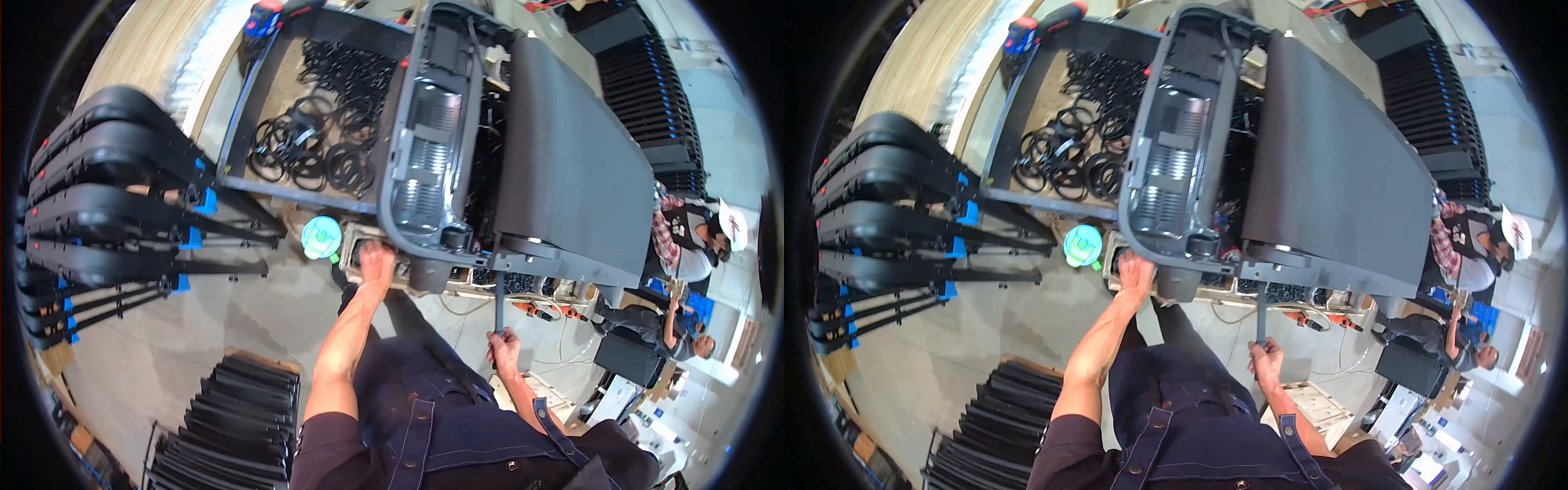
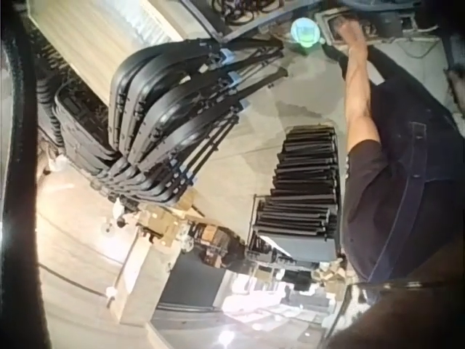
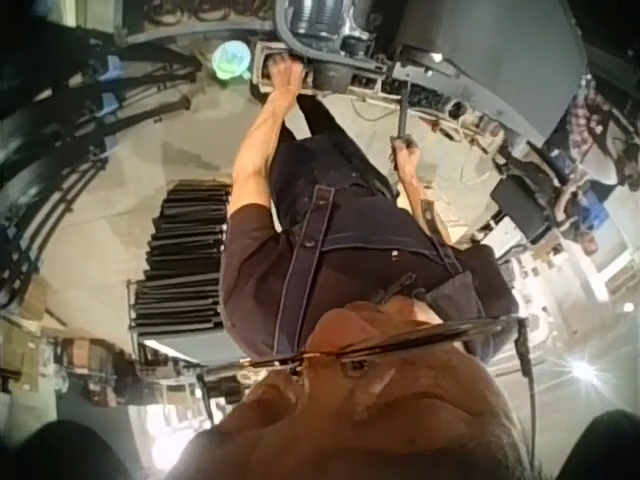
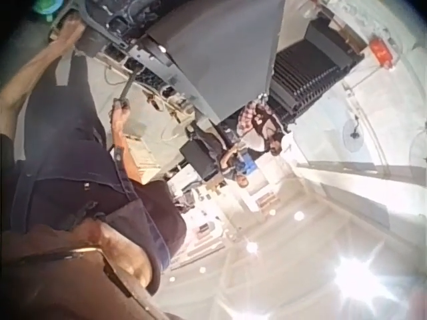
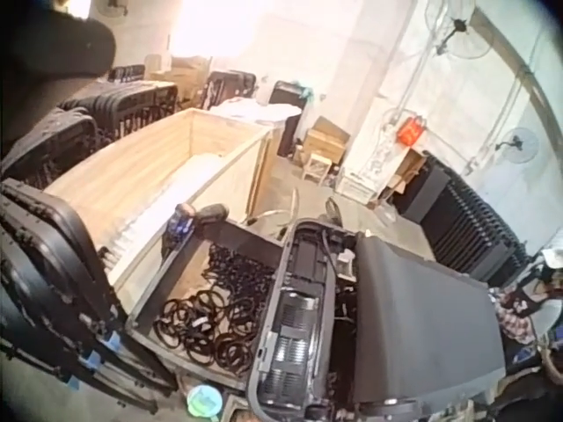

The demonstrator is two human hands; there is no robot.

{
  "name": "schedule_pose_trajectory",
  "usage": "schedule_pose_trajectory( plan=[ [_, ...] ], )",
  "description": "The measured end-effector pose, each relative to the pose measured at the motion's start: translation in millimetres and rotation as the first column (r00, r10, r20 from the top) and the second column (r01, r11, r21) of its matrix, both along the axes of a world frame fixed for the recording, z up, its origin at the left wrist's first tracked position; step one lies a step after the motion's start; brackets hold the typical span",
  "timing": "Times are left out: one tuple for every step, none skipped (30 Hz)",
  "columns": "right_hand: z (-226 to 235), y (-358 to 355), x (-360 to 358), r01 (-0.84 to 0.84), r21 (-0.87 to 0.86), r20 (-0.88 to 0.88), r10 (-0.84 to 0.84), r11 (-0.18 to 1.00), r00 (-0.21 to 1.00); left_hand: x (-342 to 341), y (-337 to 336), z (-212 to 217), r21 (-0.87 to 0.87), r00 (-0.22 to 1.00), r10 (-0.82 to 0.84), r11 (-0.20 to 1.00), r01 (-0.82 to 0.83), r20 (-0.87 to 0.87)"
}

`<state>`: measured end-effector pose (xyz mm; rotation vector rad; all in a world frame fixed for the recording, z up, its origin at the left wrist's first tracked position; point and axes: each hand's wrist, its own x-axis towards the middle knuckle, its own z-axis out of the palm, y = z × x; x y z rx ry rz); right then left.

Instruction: Assembling the base and motor housing of a treadmill using power screwdrivers and drills.

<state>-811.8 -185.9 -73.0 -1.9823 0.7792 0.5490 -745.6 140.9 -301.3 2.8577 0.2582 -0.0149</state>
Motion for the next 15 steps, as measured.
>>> schedule_pose_trajectory(
  plan=[
    [3.9, 1.9, -6.8, 0.023, -0.010, -0.014, -0.023, 1.000, 1.000, 0.0, -4.8, -2.9, 0.014, 1.000, -0.026, 1.000, 0.026, -0.004],
    [8.5, 2.6, -13.6, 0.014, -0.014, -0.048, -0.015, 1.000, 0.999, -1.5, -10.8, -4.7, 0.027, 0.998, -0.056, 0.998, 0.056, -0.006],
    [10.2, 4.1, -22.3, 0.028, -0.003, -0.059, -0.028, 1.000, 0.998, -1.8, -10.0, -7.5, -0.084, 0.999, -0.002, 0.996, -0.003, -0.051],
    [11.1, 4.9, -28.5, 0.034, 0.015, -0.072, -0.033, 0.999, 0.997, -2.2, -7.2, -9.5, -0.185, 0.993, 0.051, 0.980, -0.071, -0.107],
    [15.6, -0.4, -33.2, 0.004, 0.019, -0.104, -0.002, 1.000, 0.995, -1.7, -10.2, -7.1, -0.276, 0.992, 0.113, 0.953, -0.124, -0.055],
    [20.9, -3.6, -36.6, -0.028, 0.031, -0.138, 0.032, 0.999, 0.990, -2.4, -9.3, -4.6, -0.365, 0.984, 0.179, 0.915, -0.171, -0.013],
    [34.3, 0.4, -36.6, -0.037, 0.026, -0.154, 0.040, 0.999, 0.987, -3.1, -4.4, -4.8, -0.438, 0.974, 0.215, 0.871, -0.225, -0.072],
    [43.8, 0.6, -36.9, -0.031, 0.038, -0.138, 0.036, 0.999, 0.990, -4.1, 2.4, -5.6, -0.501, 0.959, 0.247, 0.818, -0.283, -0.137],
    [54.5, -6.7, -38.2, -0.032, -0.006, -0.151, 0.031, 0.999, 0.988, -2.9, 5.2, -1.3, -0.535, 0.964, 0.210, 0.802, -0.266, -0.163],
    [66.4, -13.6, -43.4, -0.026, -0.051, -0.168, 0.017, 0.998, 0.986, -2.6, 6.8, 7.1, -0.536, 0.971, 0.187, 0.809, -0.239, -0.150],
    [78.4, -19.9, -48.8, -0.003, -0.046, -0.158, -0.005, 0.999, 0.987, -4.9, 10.7, 15.1, -0.523, 0.991, 0.102, 0.842, -0.134, -0.089],
    [91.8, -26.6, -51.9, -0.033, -0.105, -0.179, 0.014, 0.994, 0.984, -3.3, 15.4, 26.5, -0.503, 1.000, 0.012, 0.864, -0.024, -0.028],
    [103.4, -35.8, -54.8, -0.073, -0.161, -0.207, 0.039, 0.984, 0.977, -5.9, 21.4, 36.0, -0.513, 1.000, 0.008, 0.858, -0.006, 0.002],
    [111.6, -48.5, -61.5, -0.058, -0.152, -0.202, 0.027, 0.987, 0.979, -5.0, 27.4, 43.9, -0.505, 1.000, -0.007, 0.863, 0.009, 0.007],
    [121.5, -62.0, -72.9, -0.133, -0.156, -0.179, 0.105, 0.979, 0.978, -6.6, 34.5, 51.8, -0.531, 0.996, -0.004, 0.847, -0.042, -0.086]
  ],
)
